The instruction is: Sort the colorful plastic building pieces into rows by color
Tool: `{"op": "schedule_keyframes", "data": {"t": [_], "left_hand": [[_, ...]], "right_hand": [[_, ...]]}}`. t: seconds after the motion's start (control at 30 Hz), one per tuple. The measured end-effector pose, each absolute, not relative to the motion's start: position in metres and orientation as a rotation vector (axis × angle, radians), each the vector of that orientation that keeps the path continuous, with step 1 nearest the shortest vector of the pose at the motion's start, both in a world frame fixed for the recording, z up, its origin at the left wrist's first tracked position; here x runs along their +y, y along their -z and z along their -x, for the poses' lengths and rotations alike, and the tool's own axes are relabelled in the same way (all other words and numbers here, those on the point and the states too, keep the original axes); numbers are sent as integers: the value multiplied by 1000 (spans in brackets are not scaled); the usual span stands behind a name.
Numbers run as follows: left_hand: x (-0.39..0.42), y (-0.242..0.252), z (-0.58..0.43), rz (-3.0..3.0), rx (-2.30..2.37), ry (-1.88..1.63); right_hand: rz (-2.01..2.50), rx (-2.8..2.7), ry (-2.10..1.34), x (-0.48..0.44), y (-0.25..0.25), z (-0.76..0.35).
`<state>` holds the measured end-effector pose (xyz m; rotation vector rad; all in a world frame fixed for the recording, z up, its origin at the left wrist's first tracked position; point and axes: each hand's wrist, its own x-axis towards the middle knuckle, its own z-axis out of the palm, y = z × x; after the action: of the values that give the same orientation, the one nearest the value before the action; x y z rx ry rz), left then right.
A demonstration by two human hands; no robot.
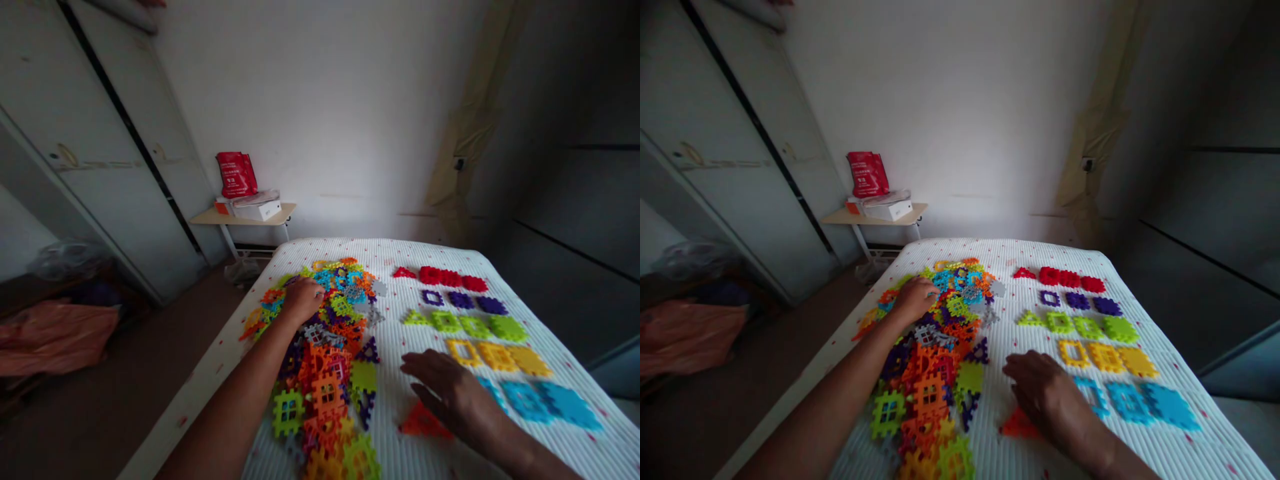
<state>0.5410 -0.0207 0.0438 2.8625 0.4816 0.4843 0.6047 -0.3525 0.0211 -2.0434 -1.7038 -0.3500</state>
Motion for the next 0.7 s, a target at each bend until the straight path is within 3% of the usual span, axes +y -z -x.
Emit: {"op": "schedule_keyframes", "data": {"t": [0.33, 0.7], "left_hand": [[-37, -27, -566, -3055, 745, -336], [-47, -28, -561, -3094, 677, -357]], "right_hand": [[2019, -1756, 373, -363, -13, -570], [2155, -1709, 193, -359, 3, -570]]}}
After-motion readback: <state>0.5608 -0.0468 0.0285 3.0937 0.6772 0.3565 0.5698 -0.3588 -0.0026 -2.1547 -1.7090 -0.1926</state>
